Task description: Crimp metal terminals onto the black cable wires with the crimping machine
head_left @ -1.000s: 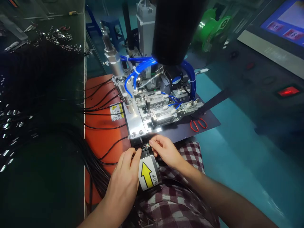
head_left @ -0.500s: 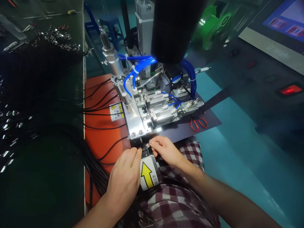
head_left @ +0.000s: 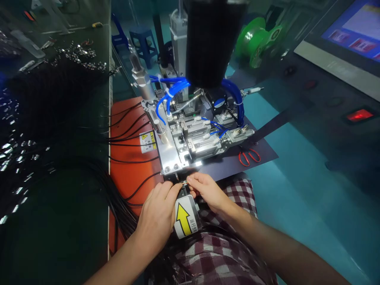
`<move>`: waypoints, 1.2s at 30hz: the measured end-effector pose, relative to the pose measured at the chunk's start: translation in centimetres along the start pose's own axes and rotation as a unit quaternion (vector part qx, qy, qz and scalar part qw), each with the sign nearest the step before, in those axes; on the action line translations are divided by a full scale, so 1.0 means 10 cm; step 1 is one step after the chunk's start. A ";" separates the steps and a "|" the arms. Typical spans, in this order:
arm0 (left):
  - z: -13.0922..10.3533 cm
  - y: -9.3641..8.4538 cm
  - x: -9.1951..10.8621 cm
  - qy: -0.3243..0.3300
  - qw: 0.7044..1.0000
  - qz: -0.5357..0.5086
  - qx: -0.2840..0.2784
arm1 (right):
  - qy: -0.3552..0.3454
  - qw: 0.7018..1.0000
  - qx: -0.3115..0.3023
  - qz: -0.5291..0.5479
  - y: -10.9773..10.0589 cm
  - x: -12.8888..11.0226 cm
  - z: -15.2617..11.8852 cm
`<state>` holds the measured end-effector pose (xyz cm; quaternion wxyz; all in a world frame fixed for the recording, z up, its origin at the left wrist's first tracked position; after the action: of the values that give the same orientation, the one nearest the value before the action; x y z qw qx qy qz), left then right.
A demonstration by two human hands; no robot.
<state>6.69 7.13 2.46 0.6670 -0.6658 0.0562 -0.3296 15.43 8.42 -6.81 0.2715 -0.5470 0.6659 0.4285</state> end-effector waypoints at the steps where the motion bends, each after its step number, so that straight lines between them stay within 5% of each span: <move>1: -0.01 -0.02 -0.01 -0.005 1.000 -0.016 0.003 | 0.007 1.000 -0.003 0.006 0.01 0.01 -0.01; 5: -0.20 -0.12 -0.11 -0.039 0.996 -0.067 0.034 | 0.001 1.000 -0.007 0.007 0.02 0.01 -0.04; 12: -0.71 -0.18 -0.28 -0.108 0.986 0.121 0.047 | -0.011 0.999 0.034 0.007 -0.17 0.11 -0.11; 24: -0.69 -0.15 -0.25 -0.099 0.971 0.216 0.036 | -0.012 0.995 0.096 -0.022 -0.55 0.24 -0.25; 36: -0.70 -0.15 -0.24 -0.089 0.965 0.242 0.051 | -0.002 0.993 0.114 -0.016 -0.64 0.31 -0.37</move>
<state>0.69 2.57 2.21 0.7622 -0.6243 0.1392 -0.0997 21.22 3.48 -9.35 0.3396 -0.5224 0.7012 0.3466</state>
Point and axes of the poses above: each hand's wrist, its own z-axis towards the middle knuckle, its own y-axis out of the palm, x = y × z, the point moved 10 cm from there along z, towards the middle knuckle, and after that the axes turned 6 degrees about x, right-handed, at the moved point
